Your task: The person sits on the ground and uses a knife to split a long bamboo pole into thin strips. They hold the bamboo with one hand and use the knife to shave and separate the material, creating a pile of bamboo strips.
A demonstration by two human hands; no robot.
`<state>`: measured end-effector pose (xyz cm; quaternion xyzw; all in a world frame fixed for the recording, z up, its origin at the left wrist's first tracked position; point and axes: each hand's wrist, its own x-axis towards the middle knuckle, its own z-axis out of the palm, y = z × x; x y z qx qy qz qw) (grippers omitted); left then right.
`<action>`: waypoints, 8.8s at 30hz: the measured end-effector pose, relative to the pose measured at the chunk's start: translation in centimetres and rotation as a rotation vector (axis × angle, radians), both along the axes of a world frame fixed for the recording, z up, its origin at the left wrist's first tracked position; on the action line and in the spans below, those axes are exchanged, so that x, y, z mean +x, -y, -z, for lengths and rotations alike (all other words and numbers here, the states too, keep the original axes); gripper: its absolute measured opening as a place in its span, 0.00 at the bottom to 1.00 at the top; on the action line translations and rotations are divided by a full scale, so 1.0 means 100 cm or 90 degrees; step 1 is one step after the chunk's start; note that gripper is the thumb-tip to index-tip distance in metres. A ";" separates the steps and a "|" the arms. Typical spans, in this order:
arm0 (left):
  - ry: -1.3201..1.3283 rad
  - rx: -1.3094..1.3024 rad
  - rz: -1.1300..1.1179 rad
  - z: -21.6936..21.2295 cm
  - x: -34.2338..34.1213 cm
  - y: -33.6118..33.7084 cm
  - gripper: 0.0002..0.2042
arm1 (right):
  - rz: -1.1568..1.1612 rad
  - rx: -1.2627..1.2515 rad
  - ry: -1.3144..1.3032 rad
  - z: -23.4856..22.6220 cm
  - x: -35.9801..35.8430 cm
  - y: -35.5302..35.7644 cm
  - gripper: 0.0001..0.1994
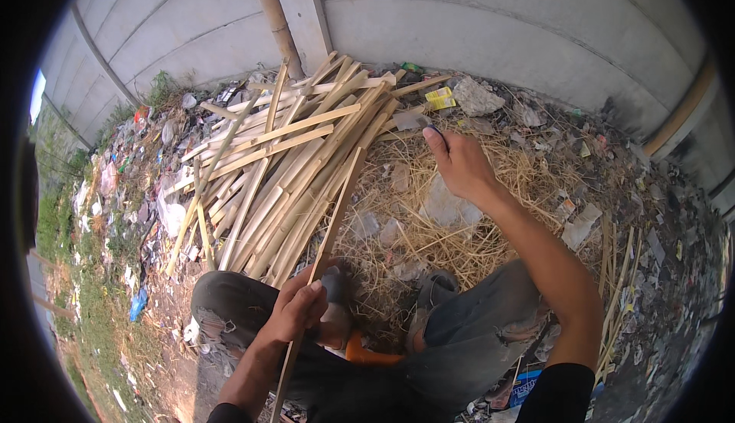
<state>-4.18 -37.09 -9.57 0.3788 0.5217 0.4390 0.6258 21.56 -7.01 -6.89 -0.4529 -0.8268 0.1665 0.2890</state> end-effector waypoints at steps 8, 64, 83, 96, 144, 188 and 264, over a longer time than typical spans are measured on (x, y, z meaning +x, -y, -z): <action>-0.007 -0.028 0.024 -0.007 0.010 -0.011 0.24 | -0.268 -0.127 0.059 -0.032 -0.042 0.077 0.30; -0.203 0.024 0.002 -0.002 0.023 -0.014 0.20 | -0.240 -0.177 -0.031 -0.033 -0.036 0.052 0.22; -0.352 0.025 -0.029 -0.004 0.023 -0.015 0.18 | -0.257 -0.176 0.030 -0.011 -0.072 0.068 0.25; -0.299 0.052 -0.068 -0.008 0.019 -0.017 0.16 | -0.359 -0.210 0.087 -0.021 -0.081 0.105 0.26; -0.325 0.056 -0.053 -0.004 0.019 -0.022 0.18 | -0.410 -0.392 0.083 -0.011 -0.079 0.083 0.33; -0.415 0.040 -0.054 -0.011 0.025 -0.027 0.16 | -0.468 -0.406 0.050 -0.001 -0.086 0.100 0.34; -0.519 0.061 -0.102 -0.004 0.033 -0.027 0.29 | -0.309 -0.036 0.116 0.005 -0.083 0.080 0.29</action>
